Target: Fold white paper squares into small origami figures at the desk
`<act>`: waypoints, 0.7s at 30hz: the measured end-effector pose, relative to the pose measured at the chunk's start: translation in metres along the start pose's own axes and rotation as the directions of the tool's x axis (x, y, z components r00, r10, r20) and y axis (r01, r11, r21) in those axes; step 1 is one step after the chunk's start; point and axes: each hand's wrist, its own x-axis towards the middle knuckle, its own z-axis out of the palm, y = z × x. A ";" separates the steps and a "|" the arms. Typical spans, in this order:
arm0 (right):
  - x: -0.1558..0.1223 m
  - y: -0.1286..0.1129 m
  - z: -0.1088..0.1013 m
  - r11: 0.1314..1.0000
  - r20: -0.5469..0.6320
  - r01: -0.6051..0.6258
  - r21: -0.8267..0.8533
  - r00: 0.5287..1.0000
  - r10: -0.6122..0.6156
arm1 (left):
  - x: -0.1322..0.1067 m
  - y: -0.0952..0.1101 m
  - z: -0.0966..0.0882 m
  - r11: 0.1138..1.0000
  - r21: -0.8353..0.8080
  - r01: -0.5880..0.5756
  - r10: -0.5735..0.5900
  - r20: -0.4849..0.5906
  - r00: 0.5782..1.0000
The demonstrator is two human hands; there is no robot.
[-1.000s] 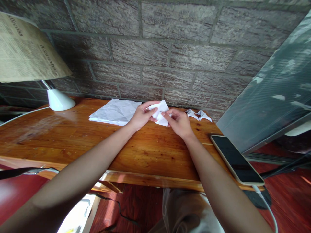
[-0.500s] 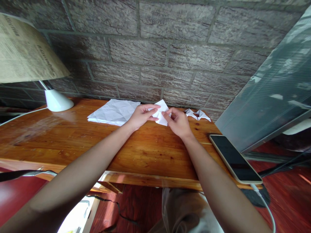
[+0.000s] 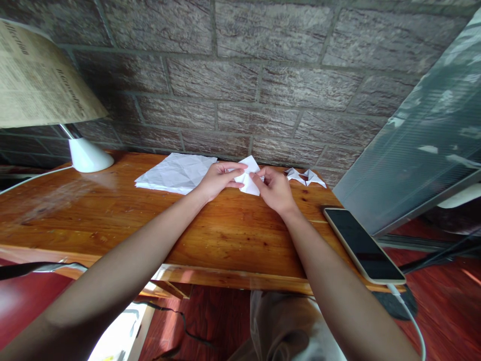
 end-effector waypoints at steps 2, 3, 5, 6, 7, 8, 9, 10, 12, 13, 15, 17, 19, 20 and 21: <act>0.000 0.000 0.000 1.000 -0.002 -0.006 0.005 1.000 0.006 | 0.000 0.001 -0.001 1.000 0.006 0.017 -0.017 0.009 1.000; 0.001 0.000 0.000 1.000 -0.004 -0.010 0.008 1.000 0.010 | 0.000 0.001 -0.001 1.000 0.011 0.025 -0.025 0.016 1.000; 0.001 0.000 0.000 1.000 -0.006 -0.020 0.017 1.000 0.020 | 0.000 0.001 -0.002 0.999 0.024 0.030 -0.030 0.024 0.999; 0.002 0.000 0.000 0.999 -0.005 -0.025 0.025 1.000 0.025 | 0.001 0.001 -0.002 0.999 0.031 0.027 -0.028 0.022 0.999; 0.002 0.000 0.000 0.999 -0.002 -0.031 0.035 1.000 0.031 | 0.001 0.001 -0.002 0.999 0.037 0.023 -0.023 0.016 1.000; 0.002 0.000 0.000 0.998 0.002 -0.037 0.047 0.999 0.037 | 0.001 0.001 -0.002 0.999 0.043 0.018 -0.018 0.011 1.000; 0.002 0.000 0.001 0.997 0.005 -0.043 0.060 0.999 0.043 | 0.001 0.000 -0.002 0.999 0.047 0.014 -0.015 0.008 1.000; 0.002 0.000 0.001 0.996 0.007 -0.050 0.074 0.999 0.050 | 0.002 0.000 -0.003 0.999 0.050 0.012 -0.012 0.007 1.000; 0.002 -0.001 0.000 0.992 0.008 -0.068 0.102 0.998 0.068 | 0.002 -0.001 -0.003 0.998 0.055 0.007 -0.008 0.006 1.000; 0.002 -0.001 0.000 0.990 0.009 -0.077 0.116 0.997 0.077 | 0.002 -0.002 -0.003 0.998 0.059 0.007 -0.007 0.005 1.000; 0.002 -0.002 0.000 0.987 0.013 -0.091 0.135 0.996 0.090 | 0.003 -0.003 -0.004 0.998 0.063 0.011 -0.011 0.007 1.000; 0.002 -0.002 0.000 0.985 0.015 -0.094 0.143 0.996 0.093 | 0.003 -0.003 -0.005 0.998 0.058 0.014 -0.015 0.013 1.000; 0.002 -0.002 0.000 0.984 0.010 -0.094 0.148 0.996 0.094 | 0.003 -0.003 -0.004 0.999 0.050 0.020 -0.021 0.006 1.000; 0.002 -0.001 0.000 0.983 0.010 -0.098 0.153 0.995 0.097 | 0.003 -0.002 -0.004 0.998 0.051 0.025 -0.025 -0.006 1.000; 0.002 -0.001 0.000 0.982 0.014 -0.103 0.161 0.995 0.102 | 0.003 -0.001 -0.004 0.998 0.057 0.031 -0.030 -0.019 0.999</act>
